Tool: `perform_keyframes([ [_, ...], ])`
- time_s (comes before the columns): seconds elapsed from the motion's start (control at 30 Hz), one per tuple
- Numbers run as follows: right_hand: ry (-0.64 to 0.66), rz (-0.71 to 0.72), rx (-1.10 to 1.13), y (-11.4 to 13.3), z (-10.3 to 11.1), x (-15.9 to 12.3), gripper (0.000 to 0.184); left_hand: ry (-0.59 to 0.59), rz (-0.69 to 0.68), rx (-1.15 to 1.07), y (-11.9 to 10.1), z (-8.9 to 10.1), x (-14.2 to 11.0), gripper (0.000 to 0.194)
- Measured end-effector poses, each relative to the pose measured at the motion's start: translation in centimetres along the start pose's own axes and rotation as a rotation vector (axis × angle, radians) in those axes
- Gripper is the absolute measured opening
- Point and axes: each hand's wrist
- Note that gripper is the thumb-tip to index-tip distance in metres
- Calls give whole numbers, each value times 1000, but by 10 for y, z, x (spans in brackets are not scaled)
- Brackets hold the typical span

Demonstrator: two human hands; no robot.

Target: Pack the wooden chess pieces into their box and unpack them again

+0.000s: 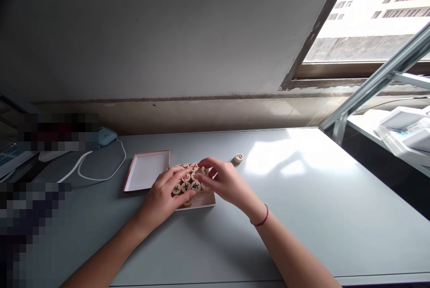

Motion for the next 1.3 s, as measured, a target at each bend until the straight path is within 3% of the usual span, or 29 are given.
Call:
perform_keyframes([
  [0.17,95,9,173,4,-13,-2,33,-47,7,-156,-5,-7,-1,27],
  [0.53,37,-5,257,1,-5,0,34,-45,30,-193,-6,-3,0,21],
  [0.8,-81,-50,312,6,11,4,38,109,-87,-10,-7,-3,0,6],
  [1.3,69,-29,251,2,12,0,33,258,-171,96,-7,-3,-3,20],
])
Point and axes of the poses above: each hand's wrist, its own x-axis towards the middle knuckle, its own z-axis out of the back of the hand, y = z × x, and after that the axes turned 3 degrees about x, right-handed
